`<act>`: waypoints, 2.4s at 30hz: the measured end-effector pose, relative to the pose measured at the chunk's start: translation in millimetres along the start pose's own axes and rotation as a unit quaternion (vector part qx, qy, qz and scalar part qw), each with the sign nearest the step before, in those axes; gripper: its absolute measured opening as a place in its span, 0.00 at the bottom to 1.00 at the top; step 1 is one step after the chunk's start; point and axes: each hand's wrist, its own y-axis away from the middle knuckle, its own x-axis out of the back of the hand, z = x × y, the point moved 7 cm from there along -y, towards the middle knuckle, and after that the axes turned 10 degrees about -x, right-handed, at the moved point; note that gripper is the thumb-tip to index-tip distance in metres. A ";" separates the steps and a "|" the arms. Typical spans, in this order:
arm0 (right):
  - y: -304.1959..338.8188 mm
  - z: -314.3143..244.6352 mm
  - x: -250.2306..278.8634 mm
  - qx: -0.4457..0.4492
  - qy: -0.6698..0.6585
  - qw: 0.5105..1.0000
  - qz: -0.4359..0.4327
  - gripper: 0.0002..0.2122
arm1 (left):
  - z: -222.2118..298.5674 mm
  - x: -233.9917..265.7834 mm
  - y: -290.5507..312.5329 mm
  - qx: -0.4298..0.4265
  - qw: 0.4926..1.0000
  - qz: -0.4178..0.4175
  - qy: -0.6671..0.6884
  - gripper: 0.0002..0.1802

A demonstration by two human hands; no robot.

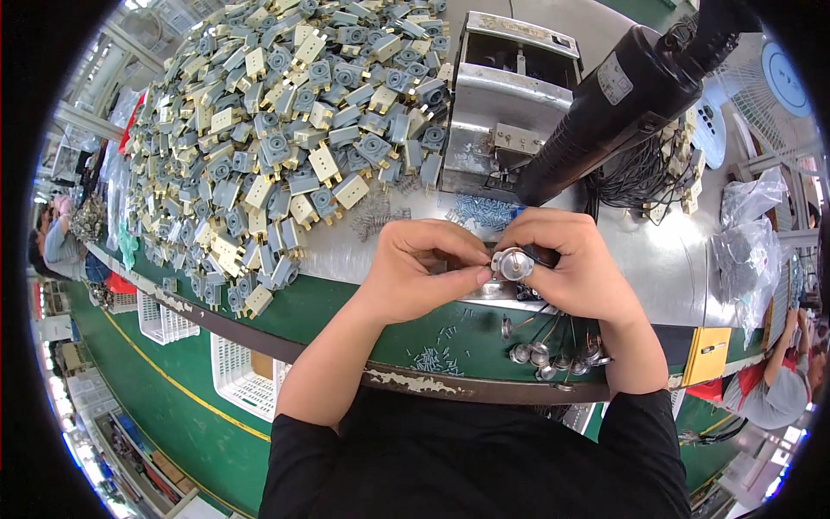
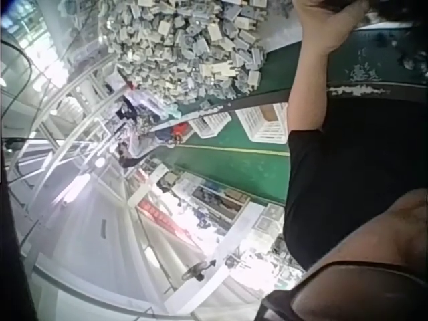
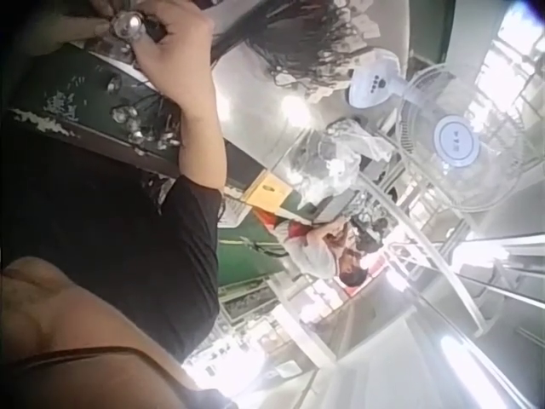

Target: Assembling and inspecting small electronic or mechanical switches at a factory workbench using an electric screwdriver.

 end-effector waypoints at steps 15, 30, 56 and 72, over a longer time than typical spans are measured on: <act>3.0 -0.6 -2.0 -0.014 0.042 0.999 -0.022 0.05 | 36.7 -11.4 1.1 -0.280 0.864 -0.056 -0.415 0.12; 2.5 6.9 -18.1 -0.013 0.285 0.957 0.060 0.15 | 16.9 34.9 3.8 -0.061 0.987 0.133 -0.069 0.10; 24.1 41.3 42.3 -0.077 -0.203 0.976 -0.014 0.14 | -5.6 -4.7 -1.0 -0.033 0.942 -0.104 -0.318 0.10; 14.2 23.7 14.7 -0.090 -0.018 0.995 -0.039 0.06 | 10.5 -9.7 -2.8 -0.169 0.916 -0.057 -0.360 0.26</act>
